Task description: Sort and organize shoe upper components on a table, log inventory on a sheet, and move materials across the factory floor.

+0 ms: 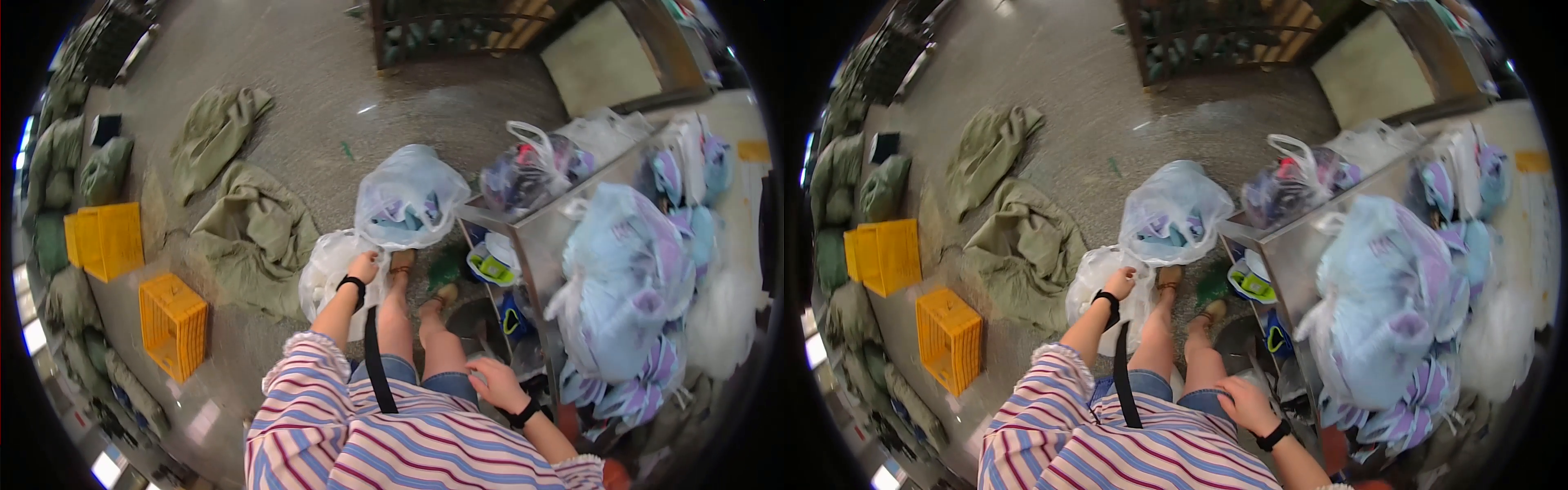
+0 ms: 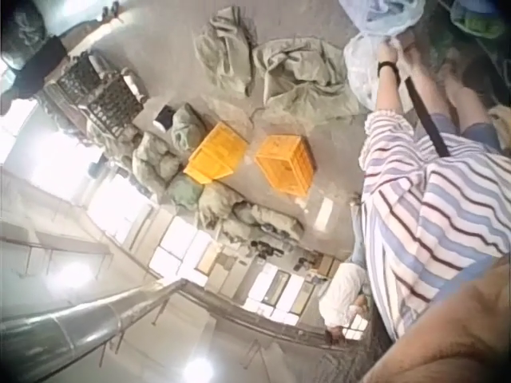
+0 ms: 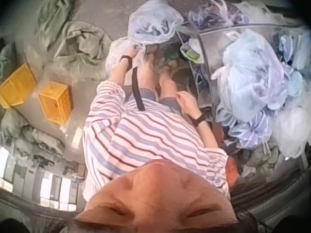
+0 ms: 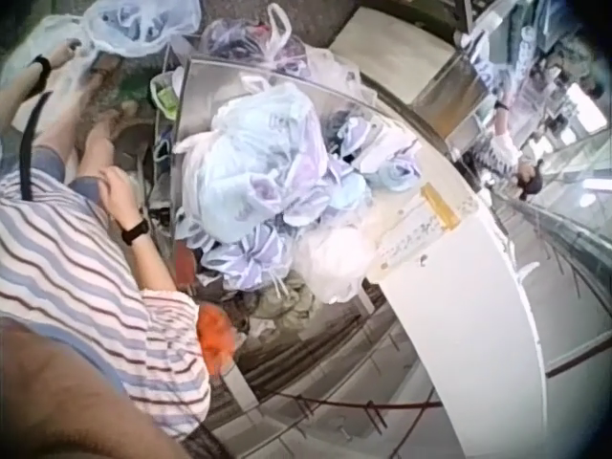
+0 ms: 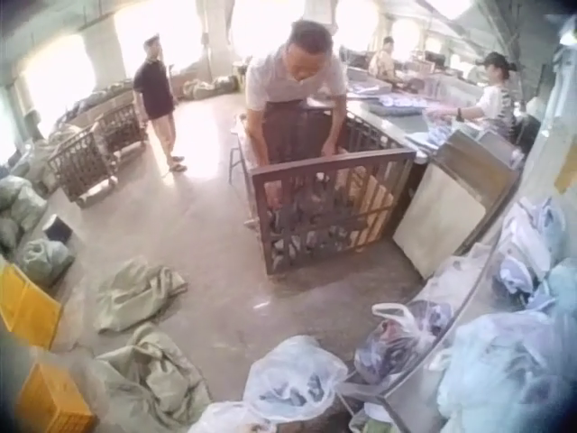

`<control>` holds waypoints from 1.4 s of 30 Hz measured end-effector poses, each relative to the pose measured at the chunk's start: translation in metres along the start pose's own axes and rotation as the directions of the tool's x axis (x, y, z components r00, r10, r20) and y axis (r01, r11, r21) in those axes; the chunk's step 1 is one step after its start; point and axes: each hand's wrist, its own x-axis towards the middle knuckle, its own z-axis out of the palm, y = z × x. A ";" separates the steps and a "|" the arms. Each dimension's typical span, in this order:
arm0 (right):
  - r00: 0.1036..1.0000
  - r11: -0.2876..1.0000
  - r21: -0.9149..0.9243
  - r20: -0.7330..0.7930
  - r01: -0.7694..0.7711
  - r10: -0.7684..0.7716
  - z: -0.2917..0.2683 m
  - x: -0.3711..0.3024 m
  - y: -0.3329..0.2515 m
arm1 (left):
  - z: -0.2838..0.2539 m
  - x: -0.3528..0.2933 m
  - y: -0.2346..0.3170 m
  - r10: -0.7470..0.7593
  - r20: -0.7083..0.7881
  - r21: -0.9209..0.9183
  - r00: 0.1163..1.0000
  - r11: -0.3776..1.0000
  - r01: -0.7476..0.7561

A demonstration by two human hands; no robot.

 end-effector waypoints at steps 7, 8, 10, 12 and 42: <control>0.951 0.998 0.054 -0.310 0.038 -0.020 -0.008 -0.029 0.012 | -0.055 -0.110 0.204 0.719 -0.262 0.030 0.644 0.673 -0.739; 0.945 0.999 0.036 -0.326 0.037 -0.023 -0.007 -0.037 0.010 | -0.062 -0.141 0.250 0.795 -0.268 0.038 0.544 0.573 -0.819; 0.933 0.998 0.037 -0.359 0.045 -0.028 0.002 -0.050 0.012 | -0.067 -0.194 0.319 0.950 -0.124 0.028 0.287 0.293 -0.956; 0.904 0.996 0.031 -0.424 0.080 -0.059 0.013 -0.061 0.017 | -0.054 -0.238 0.375 0.989 0.136 0.073 0.055 0.046 -0.996; 0.488 0.716 -0.023 -0.748 -0.698 0.451 -0.100 -0.120 0.101 | -0.008 -0.182 0.358 0.993 0.060 0.300 0.097 0.075 -0.951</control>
